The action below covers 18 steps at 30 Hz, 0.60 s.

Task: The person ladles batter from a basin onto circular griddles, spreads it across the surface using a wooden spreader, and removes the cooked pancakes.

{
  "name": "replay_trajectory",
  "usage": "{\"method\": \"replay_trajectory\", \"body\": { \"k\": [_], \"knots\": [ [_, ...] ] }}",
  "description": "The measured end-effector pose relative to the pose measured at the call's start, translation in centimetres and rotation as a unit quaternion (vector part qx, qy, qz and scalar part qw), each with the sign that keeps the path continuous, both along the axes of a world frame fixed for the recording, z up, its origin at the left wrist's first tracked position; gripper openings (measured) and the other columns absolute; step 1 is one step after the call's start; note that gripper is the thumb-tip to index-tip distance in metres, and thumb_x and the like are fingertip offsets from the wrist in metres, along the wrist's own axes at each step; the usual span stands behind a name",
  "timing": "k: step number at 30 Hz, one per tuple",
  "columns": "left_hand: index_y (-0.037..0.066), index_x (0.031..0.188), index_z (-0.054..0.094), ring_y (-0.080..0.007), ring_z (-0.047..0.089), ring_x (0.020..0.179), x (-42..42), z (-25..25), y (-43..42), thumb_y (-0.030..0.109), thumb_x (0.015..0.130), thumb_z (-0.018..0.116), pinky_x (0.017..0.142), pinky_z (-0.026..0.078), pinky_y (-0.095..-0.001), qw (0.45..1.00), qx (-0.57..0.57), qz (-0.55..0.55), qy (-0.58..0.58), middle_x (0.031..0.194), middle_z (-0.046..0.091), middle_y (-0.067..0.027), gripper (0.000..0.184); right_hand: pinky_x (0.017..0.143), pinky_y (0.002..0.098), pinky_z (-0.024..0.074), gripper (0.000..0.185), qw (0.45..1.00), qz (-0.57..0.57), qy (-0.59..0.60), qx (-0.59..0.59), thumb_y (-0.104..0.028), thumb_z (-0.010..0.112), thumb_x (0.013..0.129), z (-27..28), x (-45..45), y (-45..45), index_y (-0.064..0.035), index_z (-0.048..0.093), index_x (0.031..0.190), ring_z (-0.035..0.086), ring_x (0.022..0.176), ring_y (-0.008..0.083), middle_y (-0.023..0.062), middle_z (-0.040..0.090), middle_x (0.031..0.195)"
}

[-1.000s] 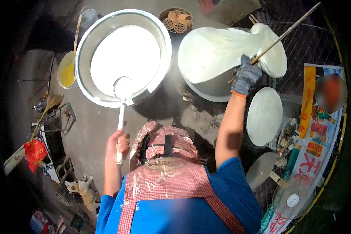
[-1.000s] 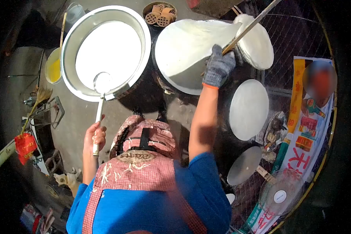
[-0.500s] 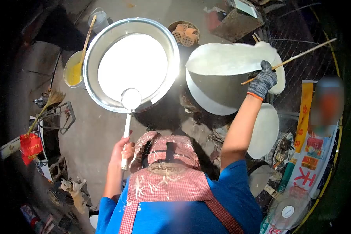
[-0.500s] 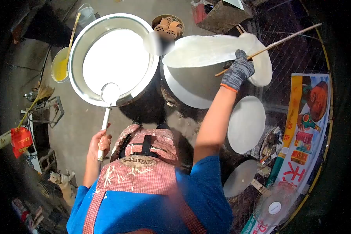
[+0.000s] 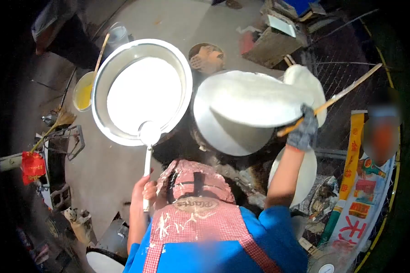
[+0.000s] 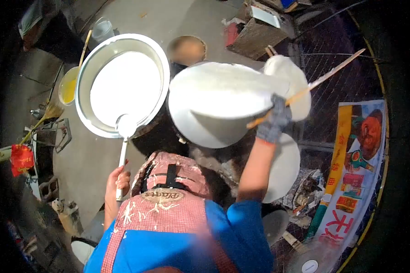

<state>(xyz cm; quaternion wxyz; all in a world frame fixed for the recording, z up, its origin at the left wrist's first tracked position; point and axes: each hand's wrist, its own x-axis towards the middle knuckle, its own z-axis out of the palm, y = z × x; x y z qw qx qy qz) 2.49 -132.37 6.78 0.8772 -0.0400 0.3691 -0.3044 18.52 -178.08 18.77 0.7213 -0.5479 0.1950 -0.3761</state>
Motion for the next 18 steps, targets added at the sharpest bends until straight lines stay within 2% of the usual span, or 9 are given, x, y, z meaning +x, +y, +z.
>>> {"method": "replay_trajectory", "body": {
  "k": [6, 7, 8, 9, 11, 13, 14, 16, 18],
  "knots": [
    [0.013, 0.120, 0.043, -0.0080, 0.032, 0.041, 0.8, 0.0, 1.4, 0.019, 0.090, 0.033, 0.035, 0.030, -0.0231, 0.997, -0.069, 0.019, 0.005, 0.055, 0.031, -0.0009, 0.032, 0.060, 0.0307, 0.0456, 0.014, 0.976, 0.005, 0.214, -0.037, -0.008, 0.062, 0.065, 8.4, -4.0, -10.5, -0.0005, 0.059, 0.076, 0.054, 0.065, 0.0183, 0.0063, 0.058, 0.073],
    [0.007, 0.063, 0.039, -0.0081, 0.029, 0.035, 1.6, 1.7, 1.1, 0.021, 0.088, 0.038, 0.032, 0.028, -0.0228, 0.996, -0.065, -0.011, 0.051, 0.050, 0.030, 0.0009, 0.029, 0.059, 0.0300, 0.0447, 0.009, 0.959, -0.014, 0.241, -0.148, -0.010, 0.062, 0.067, 7.7, -3.8, -19.2, -0.0040, 0.059, 0.074, 0.053, 0.063, 0.0168, 0.0034, 0.057, 0.068],
    [0.009, 0.058, 0.036, -0.0089, 0.029, 0.035, 1.7, 1.9, 1.0, 0.022, 0.088, 0.037, 0.033, 0.029, -0.0234, 0.998, -0.056, -0.016, 0.036, 0.050, 0.030, 0.0006, 0.033, 0.063, 0.0288, 0.0456, 0.007, 0.962, 0.054, 0.227, -0.142, -0.007, 0.059, 0.071, 10.7, -4.1, -22.4, -0.0020, 0.060, 0.077, 0.054, 0.066, 0.0175, 0.0051, 0.059, 0.074],
    [0.007, 0.066, 0.042, -0.0091, 0.029, 0.036, 2.0, 2.3, 0.9, 0.022, 0.088, 0.036, 0.033, 0.029, -0.0234, 0.998, -0.049, -0.012, 0.024, 0.050, 0.030, 0.0003, 0.028, 0.062, 0.0295, 0.0449, 0.005, 0.965, 0.047, 0.156, -0.204, -0.008, 0.058, 0.073, 12.9, -4.0, -25.4, -0.0045, 0.062, 0.074, 0.055, 0.065, 0.0172, 0.0058, 0.061, 0.071],
    [0.006, 0.084, 0.050, -0.0092, 0.030, 0.036, 2.5, 3.1, 0.8, 0.020, 0.089, 0.036, 0.032, 0.029, -0.0232, 0.999, -0.038, -0.008, -0.002, 0.051, 0.031, -0.0002, 0.021, 0.061, 0.0333, 0.0449, 0.028, 0.742, -0.071, 0.459, -0.484, -0.025, 0.064, 0.069, 19.7, -1.2, -31.8, 0.0002, 0.062, 0.080, 0.057, 0.063, 0.0229, 0.0128, 0.063, 0.072],
    [0.009, 0.104, 0.052, -0.0090, 0.031, 0.037, 2.8, 3.9, 0.7, 0.019, 0.089, 0.035, 0.032, 0.029, -0.0227, 0.999, -0.020, -0.010, -0.028, 0.053, 0.031, -0.0007, 0.025, 0.057, 0.0349, 0.0438, 0.032, 0.731, -0.067, 0.364, -0.574, -0.028, 0.065, 0.067, 25.8, -1.2, -31.2, -0.0002, 0.060, 0.081, 0.056, 0.062, 0.0234, 0.0135, 0.060, 0.069],
    [0.012, 0.110, 0.048, -0.0087, 0.031, 0.037, 2.8, 3.7, 0.7, 0.019, 0.089, 0.035, 0.032, 0.029, -0.0224, 0.999, -0.021, -0.012, -0.033, 0.053, 0.031, -0.0009, 0.026, 0.057, 0.0337, 0.0437, 0.031, 0.544, -0.077, 0.398, -0.734, -0.027, 0.062, 0.069, 28.7, -0.8, -30.7, 0.0006, 0.059, 0.083, 0.056, 0.060, 0.0219, 0.0121, 0.059, 0.068],
    [0.018, 0.123, 0.041, -0.0081, 0.032, 0.038, 2.6, 3.2, 0.0, 0.018, 0.089, 0.034, 0.032, 0.028, -0.0218, 0.999, -0.015, -0.012, -0.037, 0.054, 0.031, -0.0013, 0.034, 0.055, 0.0317, 0.0435, 0.033, 0.729, -0.047, 0.338, -0.593, -0.027, 0.056, 0.072, 28.7, 0.1, -27.1, 0.0003, 0.057, 0.091, 0.055, 0.057, 0.0190, 0.0129, 0.058, 0.066],
    [0.016, 0.119, 0.044, -0.0072, 0.032, 0.038, 2.7, 4.0, -0.8, 0.018, 0.089, 0.035, 0.031, 0.028, -0.0212, 0.999, -0.004, -0.017, -0.032, 0.054, 0.031, -0.0013, 0.032, 0.062, 0.0360, 0.0457, 0.034, 0.526, -0.073, 0.442, -0.722, -0.027, 0.056, 0.072, 27.8, 1.7, -20.7, -0.0053, 0.057, 0.099, 0.059, 0.070, 0.0267, 0.0165, 0.061, 0.078]
  ]
}}
